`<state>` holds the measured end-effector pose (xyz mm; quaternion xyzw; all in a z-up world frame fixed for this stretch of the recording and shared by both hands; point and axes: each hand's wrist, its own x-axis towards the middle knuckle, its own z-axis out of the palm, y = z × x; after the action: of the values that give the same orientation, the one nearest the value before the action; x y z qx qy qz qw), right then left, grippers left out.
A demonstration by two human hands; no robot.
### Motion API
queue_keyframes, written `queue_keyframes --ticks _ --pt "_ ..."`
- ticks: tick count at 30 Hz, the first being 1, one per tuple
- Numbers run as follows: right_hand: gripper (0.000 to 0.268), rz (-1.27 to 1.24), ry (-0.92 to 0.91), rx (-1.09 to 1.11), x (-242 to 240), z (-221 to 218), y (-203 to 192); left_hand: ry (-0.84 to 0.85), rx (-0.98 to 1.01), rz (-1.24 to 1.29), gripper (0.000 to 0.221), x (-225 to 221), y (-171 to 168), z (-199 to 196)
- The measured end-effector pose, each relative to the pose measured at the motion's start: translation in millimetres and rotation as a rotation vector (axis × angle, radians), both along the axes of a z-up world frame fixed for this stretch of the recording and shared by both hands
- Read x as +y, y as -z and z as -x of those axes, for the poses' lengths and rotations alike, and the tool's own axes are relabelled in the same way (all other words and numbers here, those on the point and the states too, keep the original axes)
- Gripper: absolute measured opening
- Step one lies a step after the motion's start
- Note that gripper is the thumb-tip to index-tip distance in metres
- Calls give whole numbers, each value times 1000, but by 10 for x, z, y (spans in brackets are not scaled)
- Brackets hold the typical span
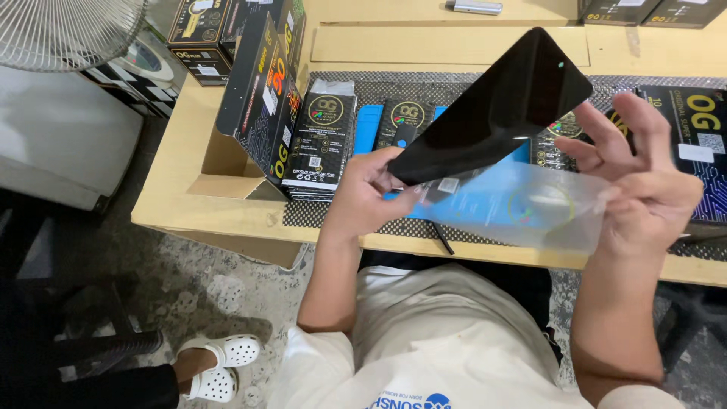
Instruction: The person handles a blue smartphone screen component and a black rectangular electronic part by hand, turning them over and placing them into a plastic bag and then into a black box on a workbench.
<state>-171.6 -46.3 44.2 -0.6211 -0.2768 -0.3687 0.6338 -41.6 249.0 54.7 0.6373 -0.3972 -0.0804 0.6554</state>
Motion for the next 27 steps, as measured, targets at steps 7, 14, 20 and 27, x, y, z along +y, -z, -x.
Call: queue_keyframes --ticks 7,14,20,27 --pt "26 -5 102 146 -41 -137 167 172 70 -37 26 10 -169 -282" --pt "9 -149 177 149 -6 -229 369 242 323 2 63 -101 -251 -273" --pt "9 -203 208 185 30 -248 478 166 376 39 75 -209 -97 -261" --pt "20 -293 162 208 71 -258 536 78 334 367 71 -218 76 -173"
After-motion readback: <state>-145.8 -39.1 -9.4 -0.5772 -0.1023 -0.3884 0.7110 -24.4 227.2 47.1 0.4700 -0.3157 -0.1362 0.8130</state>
